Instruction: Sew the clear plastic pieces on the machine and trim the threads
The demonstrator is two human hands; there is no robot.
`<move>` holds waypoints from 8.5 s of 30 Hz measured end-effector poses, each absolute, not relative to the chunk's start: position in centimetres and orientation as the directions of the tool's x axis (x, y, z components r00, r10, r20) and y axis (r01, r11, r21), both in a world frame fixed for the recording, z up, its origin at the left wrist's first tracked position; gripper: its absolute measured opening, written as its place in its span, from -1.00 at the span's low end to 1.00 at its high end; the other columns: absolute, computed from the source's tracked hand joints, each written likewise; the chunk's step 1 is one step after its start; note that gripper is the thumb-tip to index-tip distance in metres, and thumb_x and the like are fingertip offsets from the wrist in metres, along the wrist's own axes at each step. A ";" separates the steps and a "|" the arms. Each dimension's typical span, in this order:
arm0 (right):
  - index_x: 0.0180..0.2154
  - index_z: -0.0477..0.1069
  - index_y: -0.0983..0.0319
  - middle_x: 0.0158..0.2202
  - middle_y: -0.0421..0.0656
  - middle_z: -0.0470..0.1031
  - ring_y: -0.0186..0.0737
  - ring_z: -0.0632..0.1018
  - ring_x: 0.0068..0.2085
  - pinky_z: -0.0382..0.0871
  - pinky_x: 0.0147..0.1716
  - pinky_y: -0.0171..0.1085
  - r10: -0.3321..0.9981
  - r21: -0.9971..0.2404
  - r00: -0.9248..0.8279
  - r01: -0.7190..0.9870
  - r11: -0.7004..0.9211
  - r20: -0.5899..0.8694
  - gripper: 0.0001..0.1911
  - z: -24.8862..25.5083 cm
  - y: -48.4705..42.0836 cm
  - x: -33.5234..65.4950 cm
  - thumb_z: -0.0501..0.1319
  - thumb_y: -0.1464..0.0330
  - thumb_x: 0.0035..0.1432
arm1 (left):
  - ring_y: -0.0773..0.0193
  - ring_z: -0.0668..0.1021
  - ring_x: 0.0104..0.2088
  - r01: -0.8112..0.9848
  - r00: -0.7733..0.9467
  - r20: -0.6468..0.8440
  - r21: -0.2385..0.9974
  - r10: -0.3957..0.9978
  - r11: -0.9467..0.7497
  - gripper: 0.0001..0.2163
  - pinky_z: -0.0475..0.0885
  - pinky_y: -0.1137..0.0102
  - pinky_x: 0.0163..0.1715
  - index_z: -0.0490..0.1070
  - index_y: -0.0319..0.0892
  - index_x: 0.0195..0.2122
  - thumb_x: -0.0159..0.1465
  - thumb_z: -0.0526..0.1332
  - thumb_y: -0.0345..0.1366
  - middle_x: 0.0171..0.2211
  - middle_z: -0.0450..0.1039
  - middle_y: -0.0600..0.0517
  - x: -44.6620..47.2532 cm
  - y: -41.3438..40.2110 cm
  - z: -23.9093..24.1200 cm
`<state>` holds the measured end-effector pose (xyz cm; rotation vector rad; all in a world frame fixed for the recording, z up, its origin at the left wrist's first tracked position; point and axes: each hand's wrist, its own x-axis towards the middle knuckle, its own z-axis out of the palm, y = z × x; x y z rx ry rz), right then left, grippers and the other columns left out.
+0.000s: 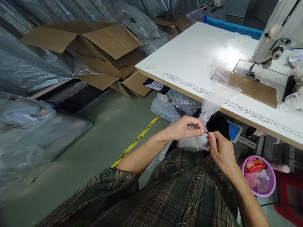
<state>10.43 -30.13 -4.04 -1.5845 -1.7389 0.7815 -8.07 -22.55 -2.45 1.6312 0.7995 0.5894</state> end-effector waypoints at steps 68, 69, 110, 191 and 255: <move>-0.48 0.24 0.17 -0.58 -0.29 0.21 -0.35 0.22 -0.53 0.08 -0.53 -0.32 0.921 -0.848 -0.388 0.497 0.186 -0.025 -0.51 -5.5 -28.2 8.7 -0.06 -0.01 0.35 | 0.40 0.44 -0.49 0.087 0.473 -0.206 0.979 0.857 0.187 -0.73 0.32 0.51 -0.48 0.58 -0.25 -0.44 0.10 0.41 -0.10 -0.54 0.49 0.06 -11.3 -25.8 -5.8; -0.49 0.23 0.17 -0.59 -0.29 0.19 -0.35 0.20 -0.54 0.06 -0.54 -0.32 0.922 -0.845 -0.387 0.499 0.190 -0.021 -0.52 -5.6 -28.1 8.6 -0.05 0.00 0.34 | 0.41 0.43 -0.50 0.096 0.479 -0.211 0.978 0.852 0.187 -0.72 0.31 0.51 -0.48 0.57 -0.25 -0.44 0.10 0.40 -0.09 -0.55 0.48 0.07 -11.3 -25.8 -5.8; -0.34 0.51 0.25 -0.62 -0.23 0.40 -0.35 0.25 -0.63 0.18 -0.62 -0.30 0.998 -0.985 0.054 0.171 0.020 0.030 -0.42 -6.3 -26.4 8.0 0.16 -0.16 0.13 | 0.26 0.50 -0.27 0.389 0.142 0.563 0.725 0.814 -0.569 -0.81 0.39 0.33 -0.21 0.60 -0.09 -0.29 0.32 0.23 -0.17 -0.26 0.49 -0.04 -11.5 -22.1 -9.0; -0.36 0.45 0.21 -0.58 -0.29 0.42 -0.39 0.32 -0.58 0.26 -0.58 -0.35 0.980 -0.997 0.187 -0.039 -0.064 -0.070 -0.48 -6.7 -29.0 7.9 0.45 -0.05 -0.19 | 0.19 0.68 -0.28 0.076 0.224 -0.002 0.997 0.975 -0.016 -0.65 0.56 0.37 -0.22 0.47 -0.24 -0.22 0.22 0.33 -0.02 -0.30 0.65 -0.08 -8.7 -27.7 -4.9; -0.43 0.43 0.20 -0.57 -0.26 0.40 -0.36 0.31 -0.56 0.21 -0.55 -0.34 0.995 -0.976 0.063 0.208 0.059 0.074 -0.57 -7.0 -28.9 9.2 0.24 -0.04 0.15 | 0.32 0.60 -0.40 0.052 0.576 -0.131 0.991 0.807 0.124 -0.74 0.50 0.45 -0.34 0.59 -0.28 -0.32 0.18 0.38 -0.14 -0.40 0.61 -0.04 -8.4 -23.3 -4.9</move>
